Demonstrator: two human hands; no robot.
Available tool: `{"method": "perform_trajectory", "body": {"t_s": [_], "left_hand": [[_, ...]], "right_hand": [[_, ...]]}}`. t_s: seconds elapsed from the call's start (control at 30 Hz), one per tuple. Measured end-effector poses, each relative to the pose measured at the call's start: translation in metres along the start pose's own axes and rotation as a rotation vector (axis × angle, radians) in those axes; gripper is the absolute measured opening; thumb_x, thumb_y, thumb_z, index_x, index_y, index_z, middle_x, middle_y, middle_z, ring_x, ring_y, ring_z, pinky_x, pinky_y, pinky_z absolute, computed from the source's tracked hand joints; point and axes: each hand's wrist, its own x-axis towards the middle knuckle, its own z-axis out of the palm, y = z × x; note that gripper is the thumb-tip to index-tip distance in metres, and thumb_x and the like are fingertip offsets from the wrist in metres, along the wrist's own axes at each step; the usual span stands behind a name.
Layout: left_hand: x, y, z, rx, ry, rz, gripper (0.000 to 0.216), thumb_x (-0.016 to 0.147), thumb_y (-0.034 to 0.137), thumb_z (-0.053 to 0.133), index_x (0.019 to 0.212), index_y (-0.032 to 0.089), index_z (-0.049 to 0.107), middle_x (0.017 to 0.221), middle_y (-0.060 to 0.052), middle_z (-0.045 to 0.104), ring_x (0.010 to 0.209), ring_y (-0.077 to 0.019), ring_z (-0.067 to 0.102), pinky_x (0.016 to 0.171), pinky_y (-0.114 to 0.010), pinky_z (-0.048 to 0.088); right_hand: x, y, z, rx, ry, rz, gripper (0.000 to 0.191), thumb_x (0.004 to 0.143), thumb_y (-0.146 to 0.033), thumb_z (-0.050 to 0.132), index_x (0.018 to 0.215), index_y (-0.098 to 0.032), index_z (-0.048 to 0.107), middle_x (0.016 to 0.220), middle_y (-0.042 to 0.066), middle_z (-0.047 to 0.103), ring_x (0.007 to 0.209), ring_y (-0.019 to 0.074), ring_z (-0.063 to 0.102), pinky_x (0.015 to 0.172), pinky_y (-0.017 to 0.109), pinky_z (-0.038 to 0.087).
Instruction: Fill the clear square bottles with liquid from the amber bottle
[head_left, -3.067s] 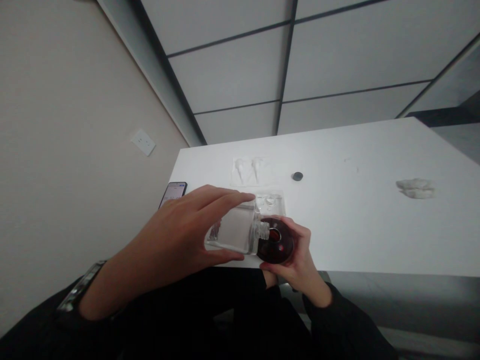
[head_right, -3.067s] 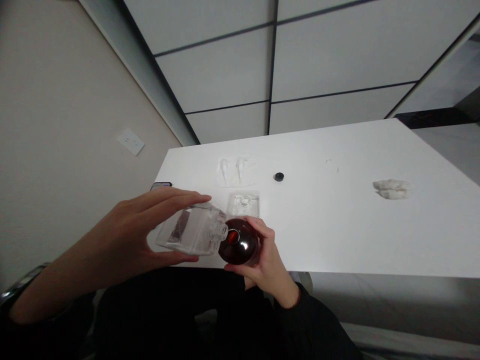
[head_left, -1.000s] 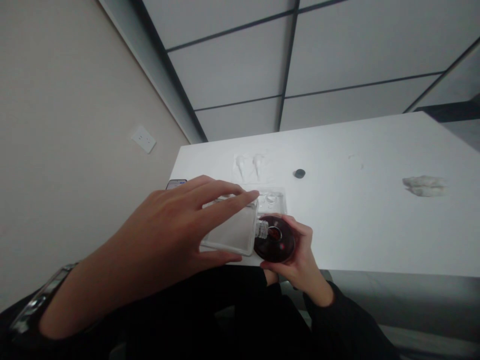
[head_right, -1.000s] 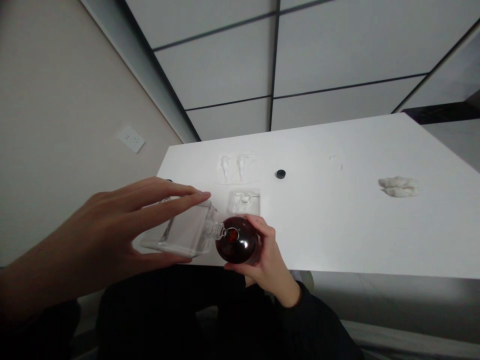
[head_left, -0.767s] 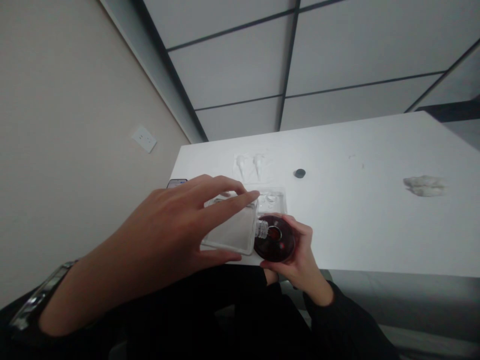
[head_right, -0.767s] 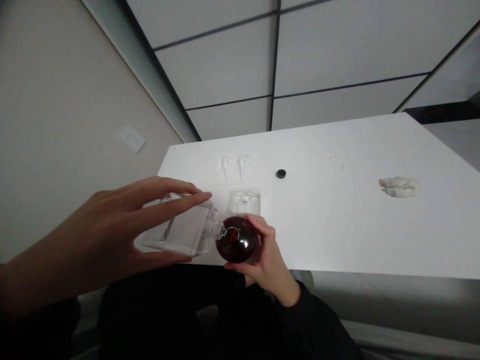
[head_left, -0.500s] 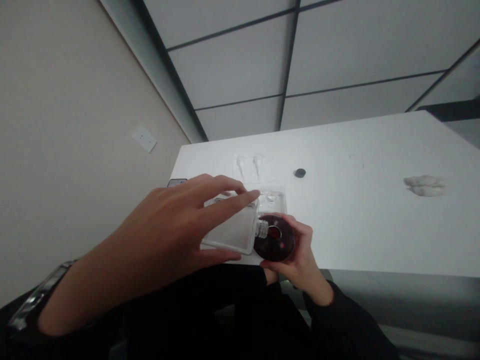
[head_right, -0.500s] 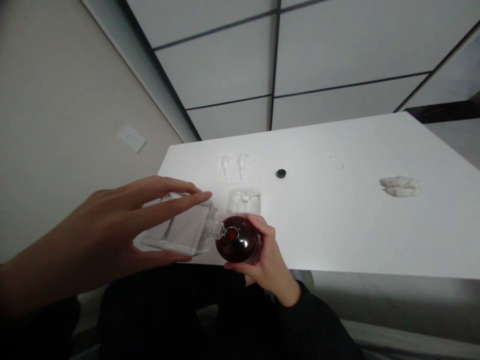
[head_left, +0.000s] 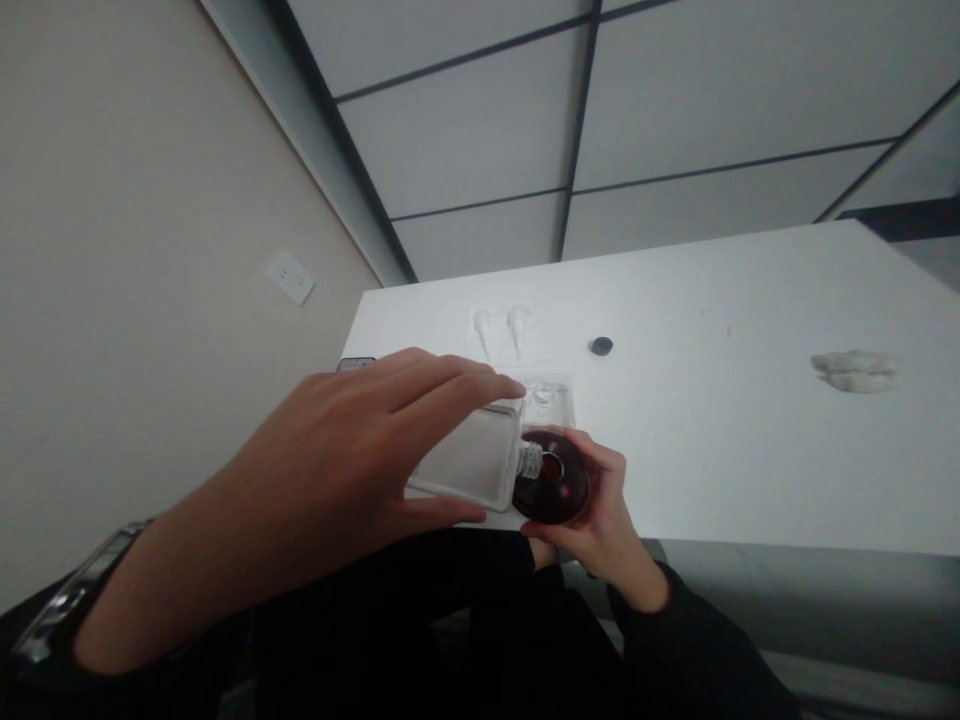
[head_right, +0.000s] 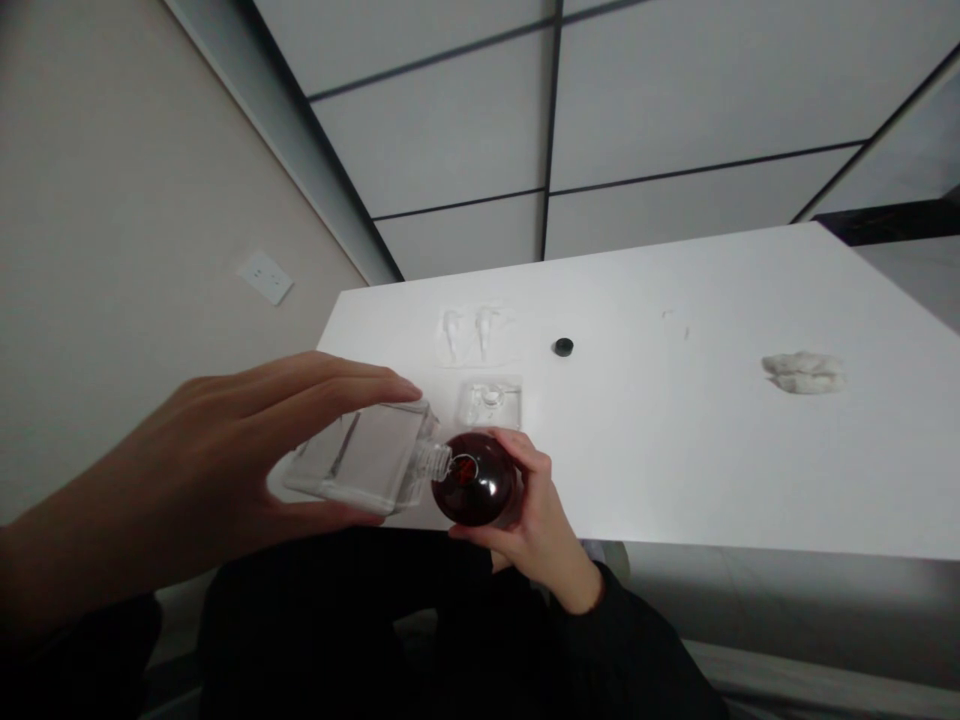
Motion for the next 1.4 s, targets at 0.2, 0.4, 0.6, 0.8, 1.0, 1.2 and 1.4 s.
{"method": "perform_trajectory", "body": {"t_s": [0.2,0.4,0.6,0.8,1.0,1.2,1.4], "left_hand": [[0.0025,0.0002,-0.0005,-0.032,0.015,0.012,0.032,0.1,0.041,0.069,0.127,0.025,0.063,0.127,-0.008,0.077,0.103,-0.0257,0.077,0.081,-0.035,0.062],[0.0031,0.0002,-0.0003,-0.043,0.02,0.017,0.03,0.099,0.042,0.07,0.124,0.026,0.064,0.127,-0.007,0.077,0.104,-0.0252,0.077,0.081,-0.035,0.062],[0.0047,0.0017,-0.0018,-0.036,0.023,0.028,0.028,0.099,0.039,0.07,0.124,0.026,0.066,0.129,-0.006,0.077,0.108,-0.0241,0.077,0.083,-0.033,0.062],[0.0045,0.0011,-0.0029,-0.029,0.022,0.038,0.029,0.1,0.04,0.069,0.126,0.025,0.068,0.13,-0.006,0.077,0.111,-0.0242,0.076,0.087,-0.033,0.062],[0.0046,0.0017,-0.004,-0.024,0.015,0.044,0.032,0.103,0.042,0.064,0.13,0.025,0.067,0.132,-0.007,0.077,0.112,-0.0246,0.076,0.091,-0.034,0.063],[0.0054,0.0022,-0.0053,-0.022,0.007,0.053,0.035,0.102,0.041,0.068,0.134,0.026,0.067,0.135,-0.007,0.076,0.116,-0.025,0.075,0.095,-0.035,0.063],[0.0061,0.0033,-0.0058,-0.031,-0.002,0.063,0.037,0.1,0.04,0.07,0.135,0.027,0.067,0.136,-0.007,0.075,0.118,-0.0252,0.075,0.096,-0.035,0.063]], "right_hand": [[0.002,-0.0021,-0.0007,-0.006,-0.006,-0.006,0.098,0.078,-0.046,0.095,0.157,-0.039,0.039,0.148,0.009,0.062,0.137,0.0341,0.063,0.112,0.057,0.054],[0.0033,-0.0034,-0.0022,-0.011,-0.02,-0.002,0.101,0.075,-0.042,0.097,0.158,-0.039,0.039,0.147,0.009,0.063,0.137,0.0348,0.064,0.111,0.057,0.054],[0.0007,-0.0023,-0.0008,0.007,-0.014,0.016,0.097,0.078,-0.044,0.095,0.157,-0.04,0.039,0.147,0.01,0.062,0.139,0.0346,0.062,0.113,0.059,0.053],[0.0019,-0.0027,-0.0005,0.005,-0.015,0.006,0.098,0.076,-0.043,0.097,0.155,-0.037,0.04,0.147,0.011,0.062,0.138,0.0352,0.063,0.112,0.059,0.054],[0.0035,-0.0049,-0.0009,-0.015,-0.03,0.001,0.102,0.073,-0.037,0.099,0.155,-0.036,0.038,0.145,0.012,0.063,0.137,0.0368,0.064,0.111,0.061,0.055],[0.0033,-0.0052,-0.0006,-0.017,-0.027,0.004,0.102,0.073,-0.038,0.099,0.155,-0.036,0.038,0.146,0.012,0.063,0.137,0.0372,0.064,0.112,0.062,0.054],[0.0057,-0.0073,-0.0004,-0.011,-0.023,-0.003,0.097,0.077,-0.044,0.096,0.154,-0.037,0.038,0.146,0.011,0.063,0.136,0.035,0.065,0.111,0.058,0.056]]}}
